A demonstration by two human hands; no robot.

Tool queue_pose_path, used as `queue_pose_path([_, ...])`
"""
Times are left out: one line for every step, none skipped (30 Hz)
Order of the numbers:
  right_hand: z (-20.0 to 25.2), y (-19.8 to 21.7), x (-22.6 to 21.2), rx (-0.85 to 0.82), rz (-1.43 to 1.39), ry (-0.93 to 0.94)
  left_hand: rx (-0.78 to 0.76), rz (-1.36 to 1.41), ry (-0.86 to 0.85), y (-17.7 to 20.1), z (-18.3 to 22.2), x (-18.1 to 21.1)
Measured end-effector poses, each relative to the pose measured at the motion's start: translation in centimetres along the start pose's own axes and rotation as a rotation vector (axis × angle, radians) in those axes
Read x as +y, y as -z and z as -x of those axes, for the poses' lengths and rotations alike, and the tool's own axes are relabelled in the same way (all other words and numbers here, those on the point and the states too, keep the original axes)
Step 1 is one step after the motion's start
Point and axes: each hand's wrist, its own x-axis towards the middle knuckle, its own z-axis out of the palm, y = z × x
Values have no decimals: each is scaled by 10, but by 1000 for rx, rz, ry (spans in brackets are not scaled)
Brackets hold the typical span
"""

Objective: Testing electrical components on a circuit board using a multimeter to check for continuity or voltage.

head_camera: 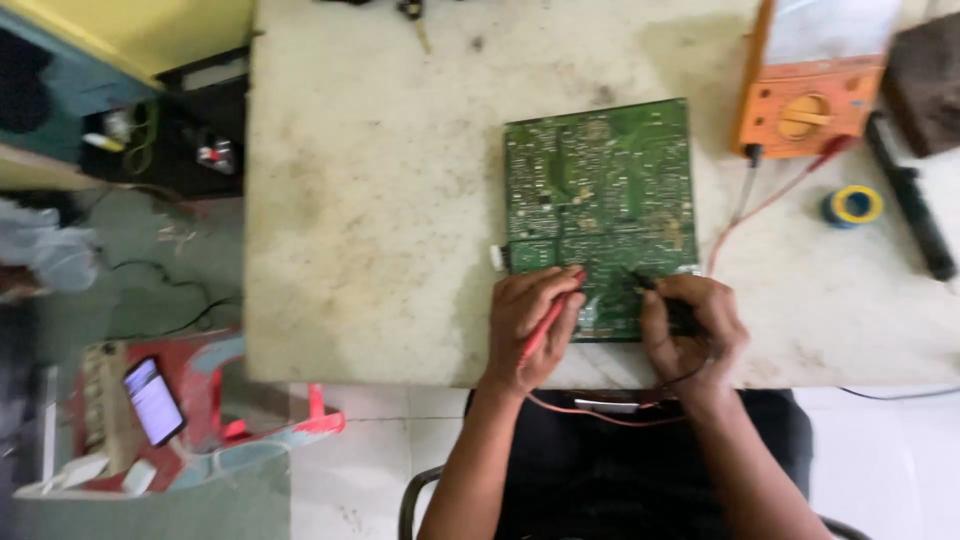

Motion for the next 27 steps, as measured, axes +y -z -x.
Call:
queue_pose_path([-2, -2, -2, 8, 28, 1, -4, 29, -1, -2, 0, -3])
queue_pose_path([-3, -2, -4, 17, 34, 13, -3, 43, -3, -4, 1, -5])
queue_pose_path([-4, -3, -6, 26, 40, 24, -2, 56, -4, -6, 2, -7])
queue_pose_path([-4, -3, -4, 29, 58, 25, -3, 75, -4, -6, 3, -5])
queue_pose_path([-5, -3, -4, 45, 67, 61, -14, 47, 6, -5, 3, -4])
queue_pose_path([-8, -8, -3, 60, 64, 101, -21, 8, 11, -1, 2, -4])
queue_pose_path([-7, -4, -3, 63, 71, 106, -19, 15, 7, -4, 3, -4])
queue_pose_path([-7, -4, -3, 54, 77, 101, -12, 12, 6, -4, 3, -4])
queue_pose_path([-7, -5, -4, 45, 83, 96, -6, 9, 5, -3, 3, -5])
queue_pose_path([-7, -5, -4, 38, 73, 102, 3, -1, 6, -3, 4, -5])
queue_pose_path([-7, -5, -5, 30, 81, 107, 6, 4, 10, -3, 4, -6])
queue_pose_path([-7, -4, -5, 22, 94, 109, 6, 13, 16, -4, 6, -5])
queue_pose_path([-7, -5, -4, 17, 88, 113, 12, 7, 17, -3, 6, -6])
queue_pose_path([-7, -4, -3, 12, 102, 119, 14, 3, 16, -3, 6, -7])
queue_pose_path([-7, -4, -2, 8, 115, 126, 15, -1, 14, -4, 6, -7])
queue_pose_path([-6, -4, -2, 9, 114, 130, 18, -1, 11, -3, 7, -6])
queue_pose_path([-5, -4, -1, 13, 110, 132, 16, -1, 18, -3, 7, -6])
queue_pose_path([-5, -5, 0, 20, 105, 135, 13, 0, 22, -3, 6, -5])
queue_pose_path([-7, -5, 1, 23, 104, 140, 16, 0, 17, -4, 3, -4])
queue_pose_path([-6, -5, 2, 26, 108, 135, 20, 16, 32, -3, 2, -2])
queue_pose_path([-5, -5, 3, 28, 112, 130, 25, 32, 48, -2, 1, -1])
queue_pose_path([-5, -6, 2, 28, 109, 129, 24, 29, 47, -1, -1, 0])
queue_pose_path([-4, -6, 2, 28, 106, 123, 17, 44, 64, -1, -2, 1])
queue_pose_path([-5, -5, 2, 28, 106, 120, 11, 63, 79, -2, -4, 1])
queue_pose_path([-4, -6, 2, 29, 105, 122, 13, 63, 77, -1, -4, 2])
queue_pose_path([-4, -6, 2, 30, 106, 118, 20, 51, 75, -3, -5, 3])
queue_pose_path([-4, -5, 2, 31, 107, 113, 29, 38, 73, -4, -5, 4])
